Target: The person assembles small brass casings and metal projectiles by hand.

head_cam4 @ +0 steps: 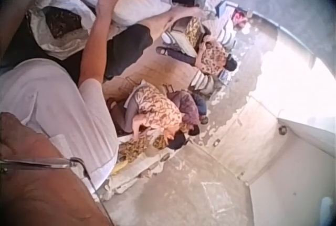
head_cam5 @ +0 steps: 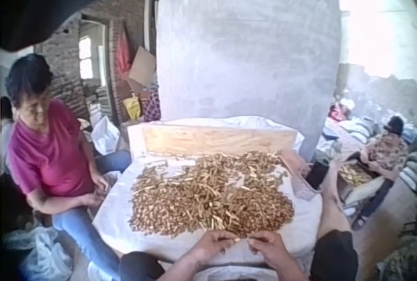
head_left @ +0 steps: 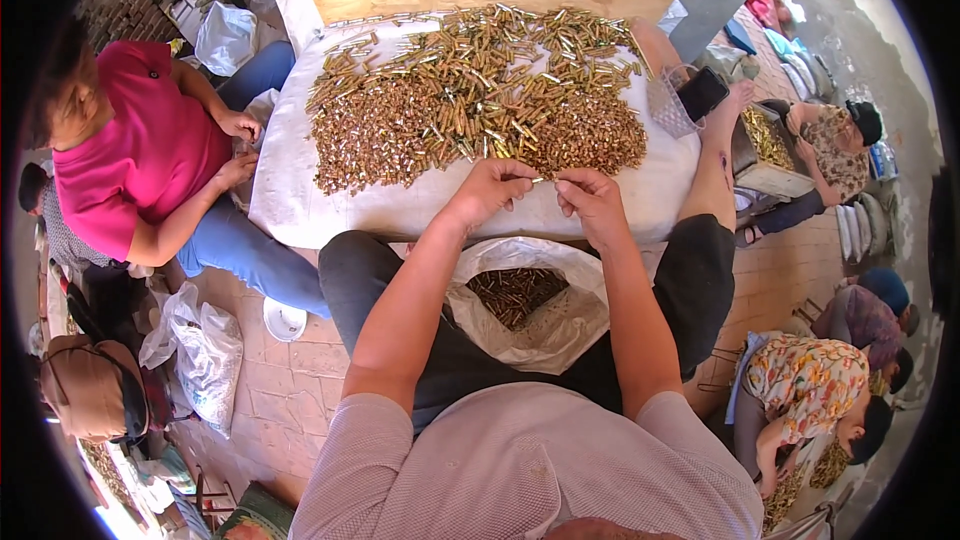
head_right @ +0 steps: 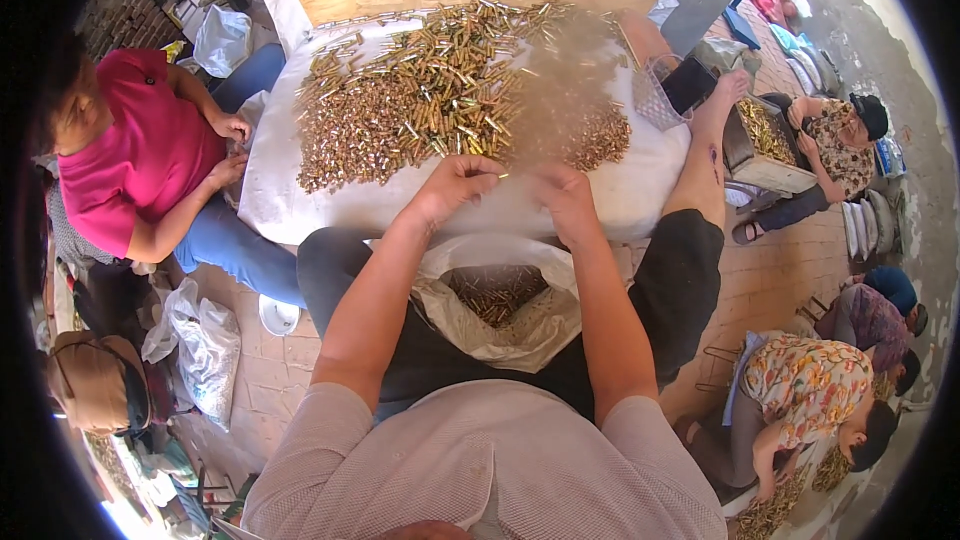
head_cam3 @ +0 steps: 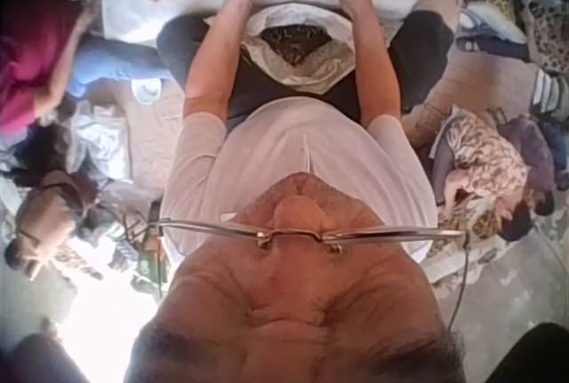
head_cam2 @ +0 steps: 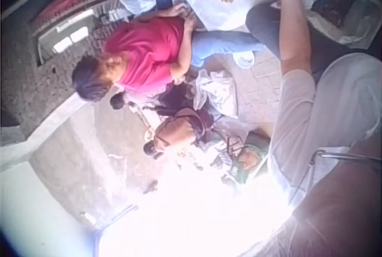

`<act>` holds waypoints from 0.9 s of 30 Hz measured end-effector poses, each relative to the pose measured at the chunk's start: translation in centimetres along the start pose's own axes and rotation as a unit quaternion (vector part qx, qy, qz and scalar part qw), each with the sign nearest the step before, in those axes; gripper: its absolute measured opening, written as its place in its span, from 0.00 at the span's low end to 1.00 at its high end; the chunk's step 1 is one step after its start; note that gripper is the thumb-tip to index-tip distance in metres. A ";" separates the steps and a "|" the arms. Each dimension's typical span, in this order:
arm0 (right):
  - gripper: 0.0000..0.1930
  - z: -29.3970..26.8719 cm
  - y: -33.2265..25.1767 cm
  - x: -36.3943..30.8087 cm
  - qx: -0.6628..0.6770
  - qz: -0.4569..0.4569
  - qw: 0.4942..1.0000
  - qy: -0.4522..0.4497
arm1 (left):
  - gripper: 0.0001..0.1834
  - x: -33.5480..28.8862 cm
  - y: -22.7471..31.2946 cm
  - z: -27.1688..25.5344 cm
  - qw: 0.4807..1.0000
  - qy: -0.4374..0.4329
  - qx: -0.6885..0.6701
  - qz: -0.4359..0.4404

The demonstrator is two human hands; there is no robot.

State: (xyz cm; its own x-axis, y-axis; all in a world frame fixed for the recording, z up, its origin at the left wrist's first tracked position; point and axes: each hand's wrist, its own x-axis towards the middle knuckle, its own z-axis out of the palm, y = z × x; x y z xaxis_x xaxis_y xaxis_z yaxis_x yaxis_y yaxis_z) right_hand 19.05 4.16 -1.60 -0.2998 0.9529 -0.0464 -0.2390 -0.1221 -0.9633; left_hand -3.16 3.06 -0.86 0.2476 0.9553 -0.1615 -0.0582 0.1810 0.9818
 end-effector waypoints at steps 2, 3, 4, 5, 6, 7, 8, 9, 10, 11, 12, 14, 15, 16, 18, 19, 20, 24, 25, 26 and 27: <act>0.07 0.4 -0.5 -0.2 0.006 0.002 1.000 0.000 | 0.11 0.0 0.1 0.4 1.000 -0.016 -0.003 0.006; 0.07 0.4 -0.7 -0.3 0.013 0.004 1.000 -0.001 | 0.11 -0.1 0.4 0.6 1.000 -0.017 -0.003 0.006; 0.07 0.5 -0.8 -0.3 0.012 0.004 1.000 0.000 | 0.11 -0.2 0.6 0.8 1.000 -0.014 0.002 0.005; 0.06 0.6 -0.9 -0.4 0.007 0.004 1.000 -0.002 | 0.11 -0.3 0.8 1.0 1.000 -0.010 0.007 0.004; 0.06 0.7 -0.9 -0.4 0.002 0.003 1.000 -0.006 | 0.11 -0.3 0.9 1.0 1.000 -0.010 0.007 0.004; 0.06 0.8 -0.9 -0.4 0.002 0.004 1.000 -0.007 | 0.11 -0.3 0.9 1.0 1.000 -0.013 0.007 0.007; 0.06 0.9 -0.9 -0.4 0.002 0.003 1.000 -0.007 | 0.11 -0.4 0.9 1.0 1.000 -0.017 0.008 0.011; 0.06 0.9 -0.9 -0.5 0.002 0.003 1.000 -0.006 | 0.11 -0.4 0.9 1.1 1.000 -0.017 0.008 0.010; 0.06 0.9 -0.9 -0.5 0.002 0.003 1.000 -0.005 | 0.11 -0.5 1.0 1.1 1.000 -0.016 0.011 0.011; 0.06 0.9 -0.9 -0.5 0.001 0.004 1.000 -0.007 | 0.11 -0.5 1.1 1.2 1.000 -0.015 0.014 0.012; 0.06 1.1 -1.0 -0.5 0.000 0.006 1.000 -0.011 | 0.11 -0.5 1.0 1.1 1.000 -0.014 0.013 0.012; 0.05 1.3 -1.3 -0.6 -0.015 0.001 1.000 -0.014 | 0.11 -0.5 0.8 0.9 1.000 -0.022 -0.001 0.006; 0.05 1.2 -1.4 -0.6 -0.030 -0.005 0.999 -0.016 | 0.11 -0.5 0.9 1.0 1.000 -0.023 -0.002 0.005; 0.05 1.1 -1.4 -0.7 -0.030 -0.005 0.999 -0.015 | 0.11 -0.6 1.0 1.1 1.000 -0.024 -0.005 0.003; 0.05 0.9 -1.4 -0.7 -0.044 -0.015 0.999 -0.026 | 0.10 -0.6 1.0 1.2 1.000 -0.025 -0.009 0.000; 0.05 0.8 -1.4 -0.8 -0.044 -0.015 0.999 -0.026 | 0.10 -0.6 1.0 1.2 0.999 -0.028 -0.015 0.004; 0.05 0.8 -1.4 -0.8 -0.053 -0.017 0.998 -0.029 | 0.10 -0.6 0.9 1.2 0.999 -0.032 -0.021 0.007; 0.05 0.9 -1.5 -0.9 -0.061 -0.012 0.997 -0.038 | 0.10 -0.7 1.0 1.2 0.999 -0.026 -0.018 0.009; 0.05 0.7 -1.4 -0.9 -0.062 -0.012 0.997 -0.037 | 0.10 -0.8 1.1 1.3 1.000 -0.022 -0.019 0.011; 0.06 0.6 -1.3 -0.9 -0.048 -0.004 0.998 -0.036 | 0.10 -0.8 1.2 1.4 1.000 -0.018 -0.019 0.013; 0.06 0.4 -1.2 -0.8 -0.032 0.004 0.999 -0.036 | 0.10 -0.8 1.3 1.4 1.000 -0.018 -0.019 0.012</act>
State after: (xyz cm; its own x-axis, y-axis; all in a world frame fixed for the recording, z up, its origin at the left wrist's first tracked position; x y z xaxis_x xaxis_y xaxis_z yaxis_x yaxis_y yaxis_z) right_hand 19.22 3.41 -0.31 -0.3673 0.9294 -0.0367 -0.1776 -0.1088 -0.9781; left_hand -2.07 2.16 0.73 0.2799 0.9508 -0.1327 -0.1005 0.1665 0.9809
